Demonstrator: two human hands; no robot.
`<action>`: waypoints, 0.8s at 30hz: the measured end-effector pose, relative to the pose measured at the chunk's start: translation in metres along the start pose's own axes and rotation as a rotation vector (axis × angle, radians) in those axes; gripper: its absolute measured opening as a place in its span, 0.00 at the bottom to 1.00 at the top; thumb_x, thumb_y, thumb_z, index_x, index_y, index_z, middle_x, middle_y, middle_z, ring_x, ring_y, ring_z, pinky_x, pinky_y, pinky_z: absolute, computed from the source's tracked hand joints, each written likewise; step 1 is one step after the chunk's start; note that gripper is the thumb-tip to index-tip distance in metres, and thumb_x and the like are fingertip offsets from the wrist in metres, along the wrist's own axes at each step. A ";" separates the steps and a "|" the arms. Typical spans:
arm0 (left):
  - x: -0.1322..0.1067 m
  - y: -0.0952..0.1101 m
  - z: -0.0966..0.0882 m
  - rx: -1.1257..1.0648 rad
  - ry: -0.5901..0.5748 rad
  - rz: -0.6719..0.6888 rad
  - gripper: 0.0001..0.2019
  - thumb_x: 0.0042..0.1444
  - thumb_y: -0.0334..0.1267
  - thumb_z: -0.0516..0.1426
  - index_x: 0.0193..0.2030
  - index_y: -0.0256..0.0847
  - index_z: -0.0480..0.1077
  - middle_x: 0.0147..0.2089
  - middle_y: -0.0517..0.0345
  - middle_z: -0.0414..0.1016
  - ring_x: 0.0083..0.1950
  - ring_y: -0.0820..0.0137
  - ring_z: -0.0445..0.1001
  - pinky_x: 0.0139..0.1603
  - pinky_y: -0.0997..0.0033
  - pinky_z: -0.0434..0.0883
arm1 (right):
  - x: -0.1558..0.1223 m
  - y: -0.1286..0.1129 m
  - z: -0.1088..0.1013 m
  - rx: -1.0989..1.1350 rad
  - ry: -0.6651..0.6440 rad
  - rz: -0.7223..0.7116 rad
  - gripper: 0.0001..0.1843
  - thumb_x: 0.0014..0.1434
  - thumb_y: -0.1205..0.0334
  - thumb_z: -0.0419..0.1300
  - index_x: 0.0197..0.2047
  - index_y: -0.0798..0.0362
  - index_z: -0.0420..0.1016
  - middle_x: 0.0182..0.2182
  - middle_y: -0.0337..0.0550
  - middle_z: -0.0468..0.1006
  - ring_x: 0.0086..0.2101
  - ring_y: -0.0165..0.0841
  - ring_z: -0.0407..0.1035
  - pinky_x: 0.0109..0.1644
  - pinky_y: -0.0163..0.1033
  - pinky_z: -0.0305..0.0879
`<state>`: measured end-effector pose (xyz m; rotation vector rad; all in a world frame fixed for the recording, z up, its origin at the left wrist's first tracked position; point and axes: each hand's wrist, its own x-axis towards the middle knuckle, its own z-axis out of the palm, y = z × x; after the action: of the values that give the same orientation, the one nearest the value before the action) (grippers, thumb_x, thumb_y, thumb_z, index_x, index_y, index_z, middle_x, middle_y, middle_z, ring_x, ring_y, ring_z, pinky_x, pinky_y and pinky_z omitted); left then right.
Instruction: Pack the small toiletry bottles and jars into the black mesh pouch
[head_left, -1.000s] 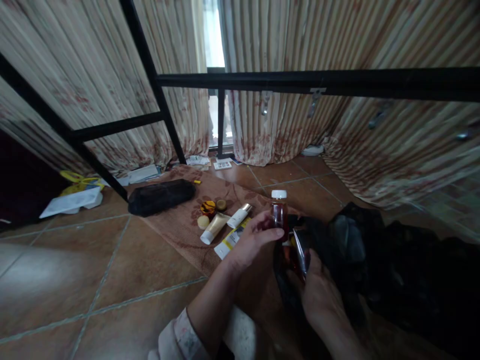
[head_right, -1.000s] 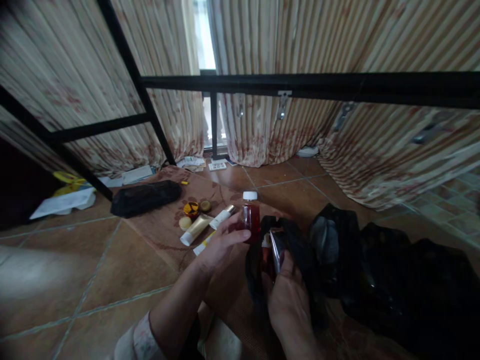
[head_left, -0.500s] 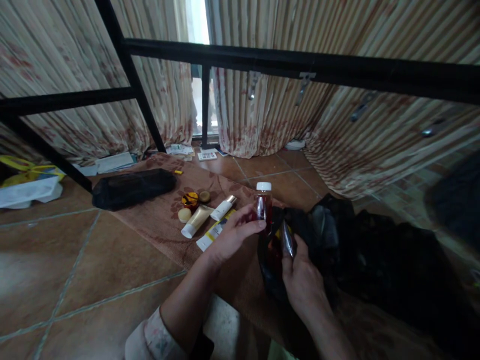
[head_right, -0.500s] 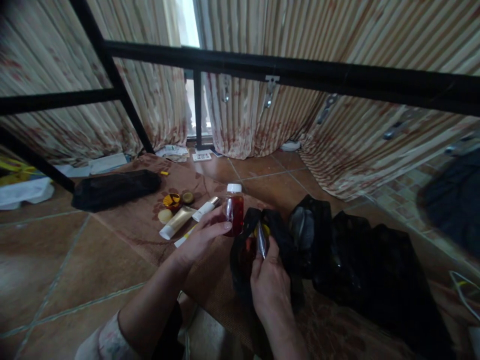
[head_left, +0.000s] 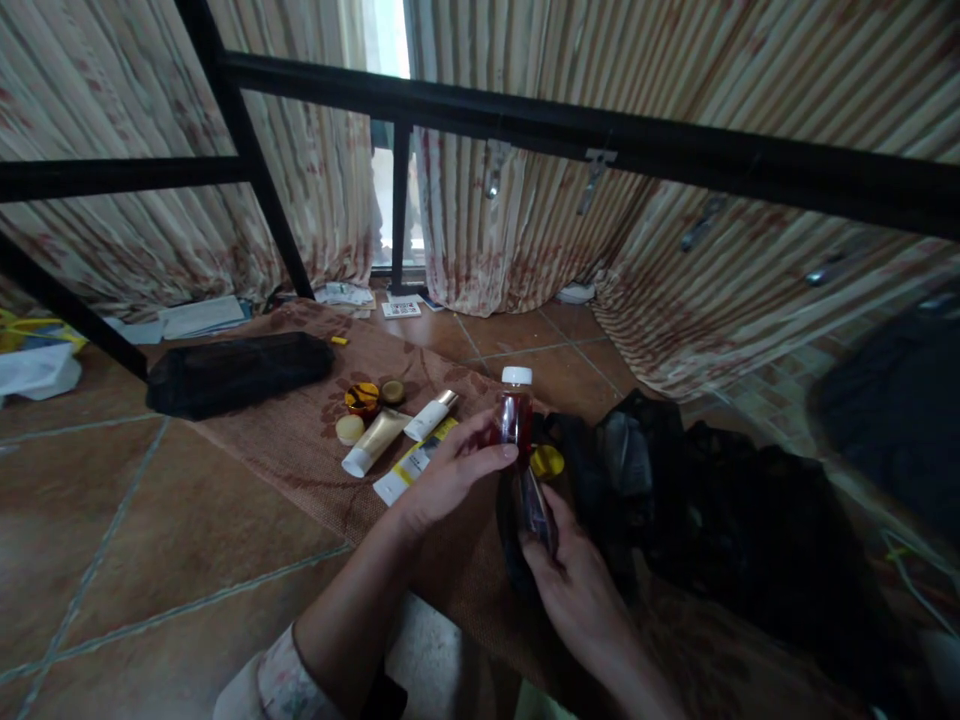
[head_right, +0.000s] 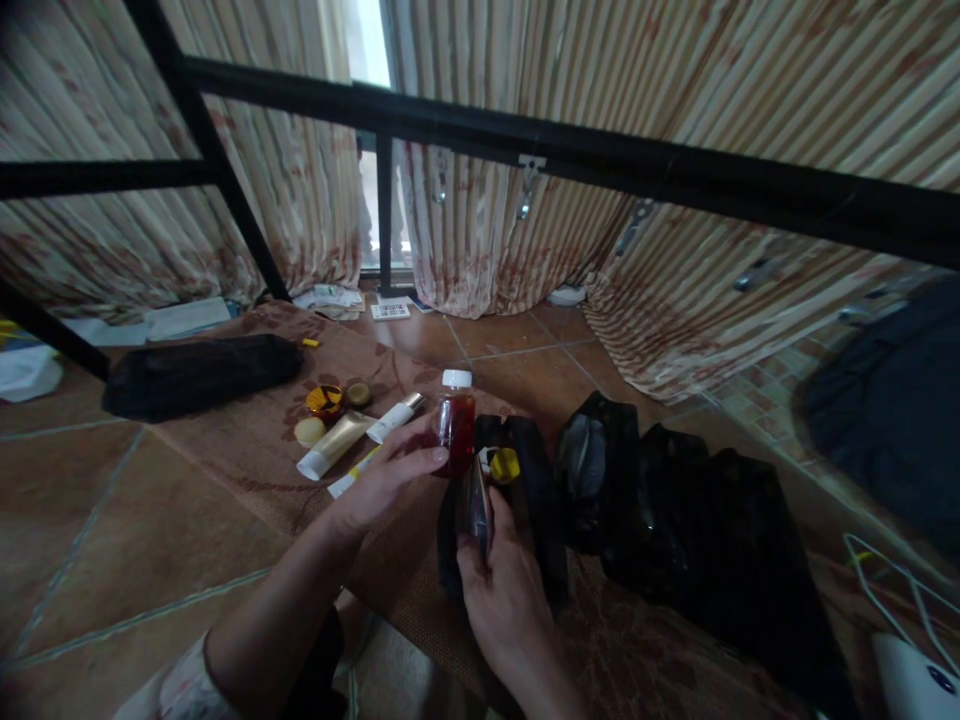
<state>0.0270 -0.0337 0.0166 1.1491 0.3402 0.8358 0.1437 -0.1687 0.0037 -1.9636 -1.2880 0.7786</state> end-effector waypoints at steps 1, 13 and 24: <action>0.000 0.000 0.000 0.002 -0.003 0.001 0.17 0.53 0.39 0.63 0.49 0.37 0.75 0.45 0.53 0.77 0.46 0.65 0.73 0.50 0.67 0.67 | 0.000 0.001 0.001 0.020 0.003 -0.005 0.31 0.63 0.59 0.49 0.68 0.58 0.55 0.61 0.52 0.68 0.60 0.39 0.63 0.64 0.49 0.58; 0.000 -0.002 0.002 0.001 -0.011 -0.031 0.19 0.51 0.39 0.65 0.50 0.38 0.73 0.45 0.52 0.77 0.46 0.63 0.74 0.47 0.67 0.68 | -0.003 -0.004 0.027 -0.063 0.106 -0.032 0.34 0.62 0.61 0.48 0.70 0.63 0.51 0.66 0.55 0.60 0.65 0.41 0.55 0.68 0.49 0.54; -0.001 0.000 0.006 0.092 -0.056 -0.073 0.19 0.49 0.39 0.66 0.47 0.38 0.69 0.41 0.55 0.75 0.41 0.65 0.75 0.44 0.66 0.69 | -0.001 -0.003 0.032 -0.199 0.162 -0.024 0.32 0.60 0.60 0.50 0.66 0.65 0.60 0.61 0.60 0.67 0.61 0.47 0.61 0.65 0.54 0.58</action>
<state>0.0303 -0.0385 0.0186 1.2358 0.3755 0.7286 0.1169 -0.1624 -0.0132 -2.1158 -1.3305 0.4832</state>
